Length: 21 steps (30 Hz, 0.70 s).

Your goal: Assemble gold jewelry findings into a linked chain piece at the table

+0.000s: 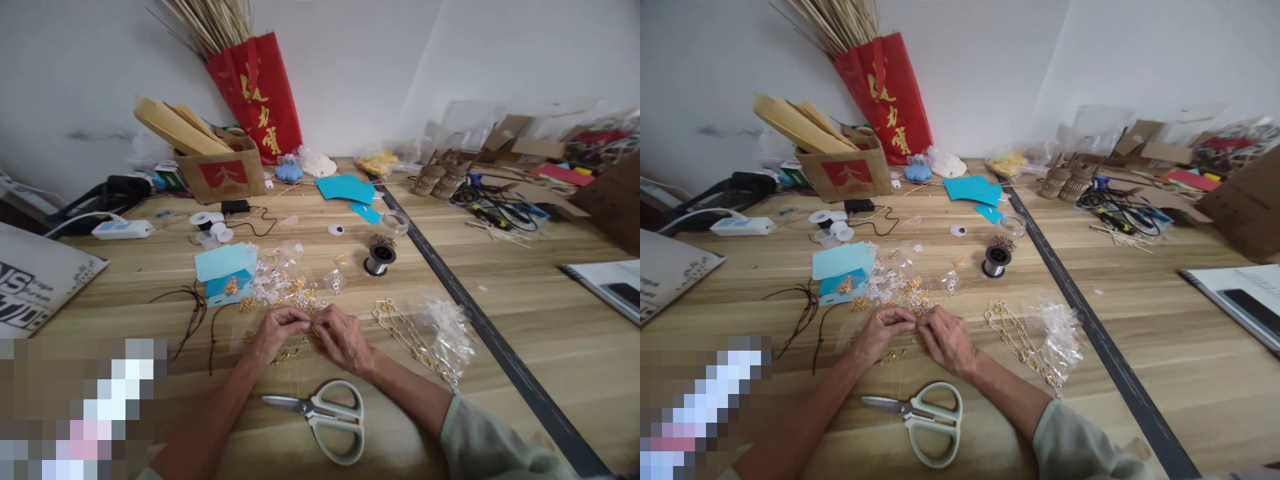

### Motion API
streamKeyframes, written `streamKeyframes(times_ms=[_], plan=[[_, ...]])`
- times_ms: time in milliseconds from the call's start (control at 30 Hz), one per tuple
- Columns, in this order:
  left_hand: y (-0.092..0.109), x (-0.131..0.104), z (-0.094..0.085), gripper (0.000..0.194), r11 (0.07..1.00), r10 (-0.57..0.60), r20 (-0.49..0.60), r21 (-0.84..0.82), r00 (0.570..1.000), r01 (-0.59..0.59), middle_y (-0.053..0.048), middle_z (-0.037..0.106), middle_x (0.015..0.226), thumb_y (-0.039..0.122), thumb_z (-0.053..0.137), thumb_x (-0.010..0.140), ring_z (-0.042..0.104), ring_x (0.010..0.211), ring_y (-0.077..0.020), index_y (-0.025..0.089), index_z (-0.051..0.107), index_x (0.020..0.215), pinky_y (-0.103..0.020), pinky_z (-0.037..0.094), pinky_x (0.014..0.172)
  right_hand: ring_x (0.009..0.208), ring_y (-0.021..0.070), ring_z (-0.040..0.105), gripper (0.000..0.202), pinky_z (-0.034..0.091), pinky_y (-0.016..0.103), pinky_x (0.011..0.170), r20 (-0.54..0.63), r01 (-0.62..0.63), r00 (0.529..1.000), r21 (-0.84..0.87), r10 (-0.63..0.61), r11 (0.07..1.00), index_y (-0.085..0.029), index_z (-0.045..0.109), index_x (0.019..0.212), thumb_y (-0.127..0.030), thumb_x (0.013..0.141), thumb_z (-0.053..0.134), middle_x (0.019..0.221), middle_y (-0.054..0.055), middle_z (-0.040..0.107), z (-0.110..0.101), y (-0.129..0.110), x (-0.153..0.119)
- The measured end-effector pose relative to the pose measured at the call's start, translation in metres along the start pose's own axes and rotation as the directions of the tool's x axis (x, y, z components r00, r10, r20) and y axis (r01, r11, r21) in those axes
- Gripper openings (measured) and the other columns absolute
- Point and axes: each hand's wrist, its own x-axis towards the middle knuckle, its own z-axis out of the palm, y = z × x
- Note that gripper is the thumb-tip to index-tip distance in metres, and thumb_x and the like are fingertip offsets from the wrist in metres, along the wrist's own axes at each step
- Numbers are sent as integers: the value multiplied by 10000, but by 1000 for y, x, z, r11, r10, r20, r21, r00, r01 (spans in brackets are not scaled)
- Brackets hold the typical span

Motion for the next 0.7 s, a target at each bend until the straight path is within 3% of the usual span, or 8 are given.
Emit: streamKeyframes(times_ms=[700], plan=[[3,-1,2,134,1000,-5,-12,-3,1000,5,-24,692,669,220,772,571,611,632,-142,147,705,662,-242,484,641,759,159,565,96,455,262,650,-11,7,1000,8,-7,1000,-191,507,942,-170,907,420,824,59,593,0,0,0]])
